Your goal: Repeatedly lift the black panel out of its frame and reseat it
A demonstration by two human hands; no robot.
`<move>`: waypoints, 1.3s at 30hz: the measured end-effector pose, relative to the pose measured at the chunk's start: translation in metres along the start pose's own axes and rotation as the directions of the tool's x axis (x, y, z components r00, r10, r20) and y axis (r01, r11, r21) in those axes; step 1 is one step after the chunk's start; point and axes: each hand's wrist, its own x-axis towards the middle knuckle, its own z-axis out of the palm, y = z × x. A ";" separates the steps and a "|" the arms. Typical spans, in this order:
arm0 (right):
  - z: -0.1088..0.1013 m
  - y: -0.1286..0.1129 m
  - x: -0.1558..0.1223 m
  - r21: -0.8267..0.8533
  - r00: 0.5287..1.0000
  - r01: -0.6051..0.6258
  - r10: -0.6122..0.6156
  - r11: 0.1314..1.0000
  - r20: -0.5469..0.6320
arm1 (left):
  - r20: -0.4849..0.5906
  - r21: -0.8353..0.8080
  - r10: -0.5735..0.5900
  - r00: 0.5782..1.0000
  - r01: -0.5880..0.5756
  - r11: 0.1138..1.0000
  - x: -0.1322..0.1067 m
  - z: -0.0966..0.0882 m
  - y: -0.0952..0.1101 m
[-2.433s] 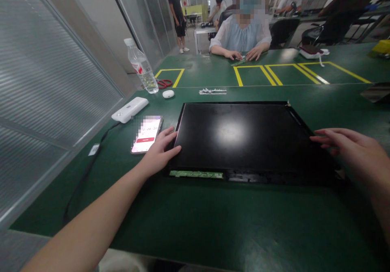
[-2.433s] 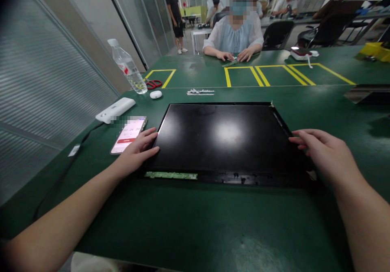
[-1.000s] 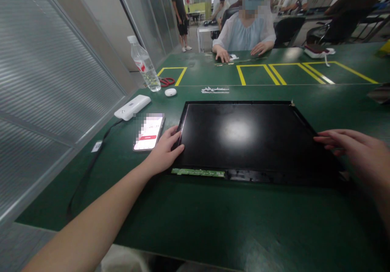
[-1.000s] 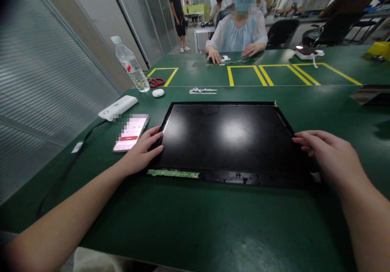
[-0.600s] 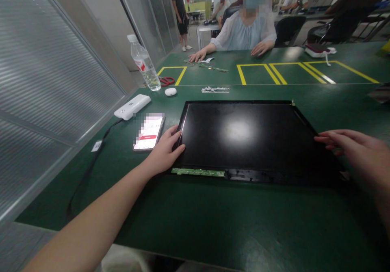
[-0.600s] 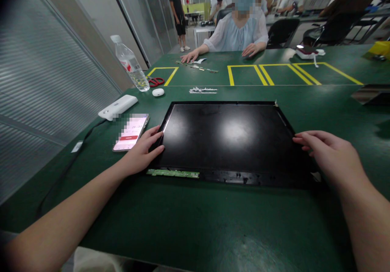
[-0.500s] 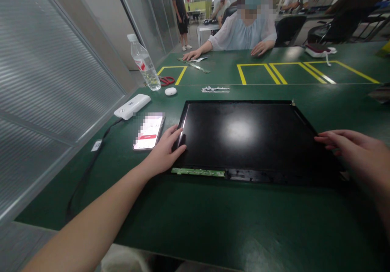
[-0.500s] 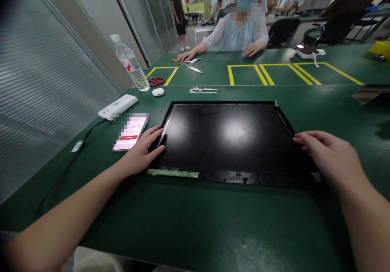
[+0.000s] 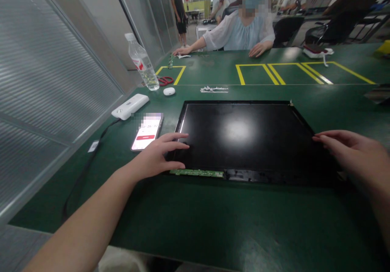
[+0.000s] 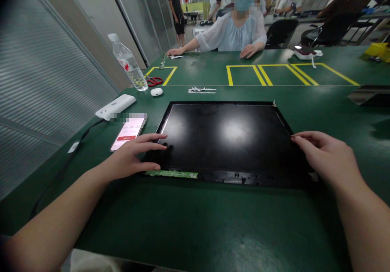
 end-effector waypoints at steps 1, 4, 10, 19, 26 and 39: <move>-0.001 -0.004 -0.003 0.018 0.998 -0.069 0.069 0.997 0.014 | -0.004 0.000 0.024 1.000 -0.024 1.000 0.000 0.000 -0.001; -0.004 -0.015 -0.010 0.081 0.987 -0.154 0.151 0.985 0.049 | -0.008 0.011 0.066 0.998 -0.066 0.998 0.000 0.000 -0.002; 0.002 -0.015 -0.010 0.124 0.992 0.052 -0.066 0.991 0.111 | -0.013 0.009 0.090 0.996 -0.090 0.996 0.000 0.002 -0.001; 0.009 -0.006 -0.004 0.025 0.950 0.174 -0.174 0.984 0.259 | -0.022 -0.016 0.146 0.989 -0.147 0.989 0.000 0.004 0.004; 0.012 -0.002 -0.004 0.030 0.955 0.205 -0.206 0.978 0.212 | -0.020 -0.027 0.177 0.984 -0.177 0.984 0.001 0.004 0.007; 0.001 0.011 -0.001 0.043 0.847 0.385 -0.371 0.922 0.380 | -0.001 -0.050 0.124 0.992 -0.124 0.991 0.000 0.006 0.003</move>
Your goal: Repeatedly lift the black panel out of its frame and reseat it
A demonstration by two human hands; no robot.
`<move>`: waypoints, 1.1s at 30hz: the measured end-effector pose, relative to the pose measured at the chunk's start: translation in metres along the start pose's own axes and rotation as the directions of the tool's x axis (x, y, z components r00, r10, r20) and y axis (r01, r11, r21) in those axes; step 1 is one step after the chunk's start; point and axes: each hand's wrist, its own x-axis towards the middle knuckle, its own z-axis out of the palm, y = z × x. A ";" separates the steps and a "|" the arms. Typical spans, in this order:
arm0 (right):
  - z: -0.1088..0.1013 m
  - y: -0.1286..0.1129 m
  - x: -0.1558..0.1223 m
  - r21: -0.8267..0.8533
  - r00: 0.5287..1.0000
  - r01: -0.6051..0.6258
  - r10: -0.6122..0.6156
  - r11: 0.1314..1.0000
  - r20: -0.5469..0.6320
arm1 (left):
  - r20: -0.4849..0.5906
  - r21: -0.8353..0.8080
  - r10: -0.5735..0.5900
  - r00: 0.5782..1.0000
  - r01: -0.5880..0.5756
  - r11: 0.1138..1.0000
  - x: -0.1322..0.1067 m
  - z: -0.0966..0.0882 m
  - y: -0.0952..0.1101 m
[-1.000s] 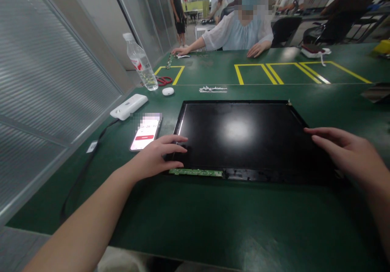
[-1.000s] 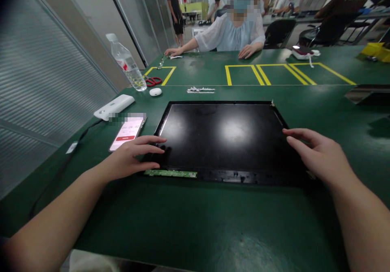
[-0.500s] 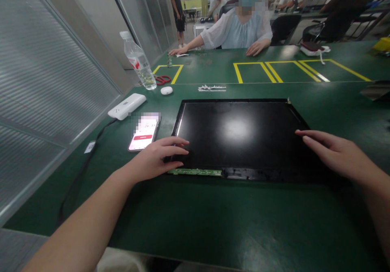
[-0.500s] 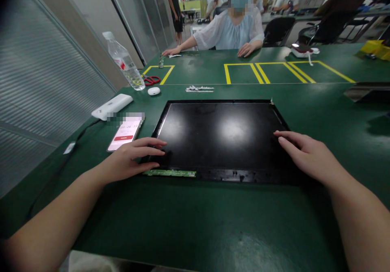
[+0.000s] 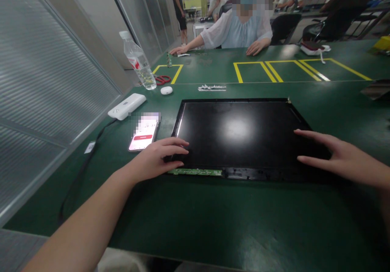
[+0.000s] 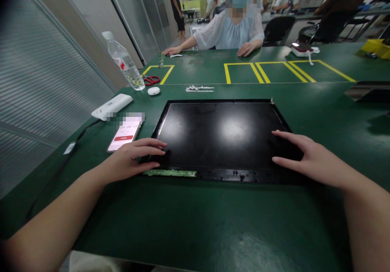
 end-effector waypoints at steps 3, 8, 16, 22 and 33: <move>-0.001 0.006 -0.002 0.006 0.996 0.066 -0.066 0.998 0.052 | 0.001 -0.002 0.009 1.000 -0.009 1.000 0.001 0.000 0.000; -0.001 0.006 -0.004 -0.004 0.993 0.090 -0.089 0.996 0.081 | -0.007 0.003 0.023 1.000 -0.023 1.000 0.003 -0.001 0.005; 0.002 0.005 -0.003 -0.018 0.990 0.137 -0.137 0.990 0.035 | 0.000 0.003 0.023 1.000 -0.023 1.000 0.002 0.001 0.002; 0.004 0.012 -0.001 -0.114 0.991 0.129 -0.131 0.985 -0.013 | -0.011 -0.003 0.023 1.000 -0.023 1.000 0.002 0.000 0.004; 0.003 0.010 -0.002 -0.107 0.988 0.151 -0.152 0.983 0.003 | -0.006 0.000 0.005 1.000 -0.005 1.000 0.002 0.001 0.004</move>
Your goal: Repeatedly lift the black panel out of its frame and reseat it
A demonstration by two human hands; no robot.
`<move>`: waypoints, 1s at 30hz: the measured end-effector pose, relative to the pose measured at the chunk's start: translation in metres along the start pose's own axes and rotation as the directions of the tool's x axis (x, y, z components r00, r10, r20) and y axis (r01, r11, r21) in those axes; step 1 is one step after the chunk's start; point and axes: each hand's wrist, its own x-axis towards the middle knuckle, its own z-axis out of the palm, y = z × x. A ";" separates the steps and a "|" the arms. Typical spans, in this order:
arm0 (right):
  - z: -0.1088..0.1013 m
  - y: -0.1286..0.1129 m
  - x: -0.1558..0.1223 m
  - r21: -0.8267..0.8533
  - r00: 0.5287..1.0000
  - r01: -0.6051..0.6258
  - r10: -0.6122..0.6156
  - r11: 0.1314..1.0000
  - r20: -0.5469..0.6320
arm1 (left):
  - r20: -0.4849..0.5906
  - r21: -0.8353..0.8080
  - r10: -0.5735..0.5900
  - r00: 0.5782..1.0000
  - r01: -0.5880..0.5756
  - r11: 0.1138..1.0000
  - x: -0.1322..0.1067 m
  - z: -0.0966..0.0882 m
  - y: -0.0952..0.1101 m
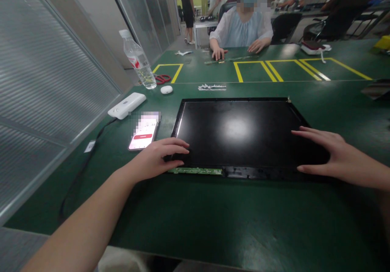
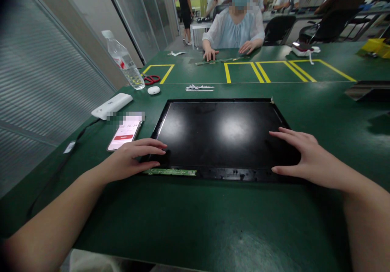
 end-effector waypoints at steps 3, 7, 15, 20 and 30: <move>0.002 0.002 0.000 -0.012 1.000 0.008 -0.008 1.000 0.000 | -0.003 -0.003 0.006 1.000 -0.006 1.000 0.001 -0.001 0.001; 0.002 0.002 0.000 -0.025 1.000 0.012 -0.012 1.000 -0.007 | -0.004 -0.014 0.014 1.000 -0.014 1.000 0.001 -0.001 0.000; -0.010 -0.023 0.006 0.280 0.910 -0.386 0.412 0.879 -0.039 | -0.116 0.073 -0.102 0.988 0.111 0.991 -0.001 0.004 -0.004; -0.020 -0.034 0.011 0.237 0.746 -0.623 0.657 0.746 -0.108 | -0.258 0.127 -0.294 0.920 0.334 0.934 0.003 0.005 -0.001; -0.019 -0.036 0.016 0.156 0.728 -0.668 0.682 0.728 -0.067 | -0.205 0.116 -0.496 0.844 0.524 0.844 0.005 0.015 -0.005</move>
